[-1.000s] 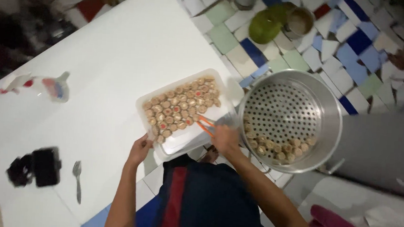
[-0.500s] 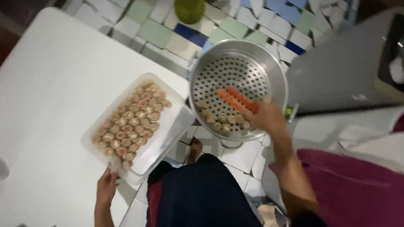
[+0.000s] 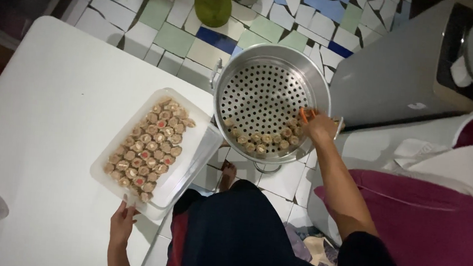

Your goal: Using tongs to transfer small food items from a plastic tray into a metal steamer basket.

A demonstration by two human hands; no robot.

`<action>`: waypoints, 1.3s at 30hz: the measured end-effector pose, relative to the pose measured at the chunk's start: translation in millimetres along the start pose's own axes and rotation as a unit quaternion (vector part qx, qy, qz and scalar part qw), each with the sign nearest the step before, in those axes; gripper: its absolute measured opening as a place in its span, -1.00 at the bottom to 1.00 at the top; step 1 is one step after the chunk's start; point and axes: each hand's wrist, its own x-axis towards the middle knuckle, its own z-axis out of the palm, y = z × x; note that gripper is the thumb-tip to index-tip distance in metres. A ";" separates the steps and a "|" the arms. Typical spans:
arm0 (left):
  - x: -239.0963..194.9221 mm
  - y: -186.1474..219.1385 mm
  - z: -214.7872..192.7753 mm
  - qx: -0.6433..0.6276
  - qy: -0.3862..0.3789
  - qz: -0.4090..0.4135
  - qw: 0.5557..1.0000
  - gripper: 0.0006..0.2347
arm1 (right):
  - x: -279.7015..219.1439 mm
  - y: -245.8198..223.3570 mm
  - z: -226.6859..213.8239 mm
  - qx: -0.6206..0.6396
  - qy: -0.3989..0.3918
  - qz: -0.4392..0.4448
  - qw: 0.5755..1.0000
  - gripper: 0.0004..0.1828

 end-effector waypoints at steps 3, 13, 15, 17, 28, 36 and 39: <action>1.4 -2.0 0.9 0.005 0.013 -0.002 1.000 -0.48 | -10.9 -7.7 -3.8 -0.040 0.007 0.007 0.999 -0.55; -4.0 1.0 0.6 -0.044 0.011 -0.007 0.999 -0.48 | -56.0 14.7 -53.7 0.101 -0.091 -0.086 0.987 -0.41; 0.1 -5.6 -0.1 -0.056 0.005 0.004 0.998 -0.49 | -22.4 31.4 -35.7 0.070 -0.104 -0.131 0.983 -0.40; 3.9 -10.5 -0.1 -0.051 0.006 0.003 0.999 -0.49 | -33.6 27.7 -32.5 0.042 -0.077 -0.117 0.989 -0.30; -14.2 17.1 1.8 -0.031 0.005 -0.020 0.999 -0.45 | -3.2 12.0 -18.3 -0.019 -0.057 -0.045 0.997 -0.35; 8.0 -23.1 6.8 -0.035 0.011 0.049 0.998 -0.50 | -87.7 -5.3 -33.1 0.330 -0.150 -0.329 0.872 -0.48; 8.6 -21.2 7.6 -0.033 0.009 0.060 0.998 -0.48 | -183.7 -55.7 -51.0 0.174 -0.172 -0.406 0.880 -0.50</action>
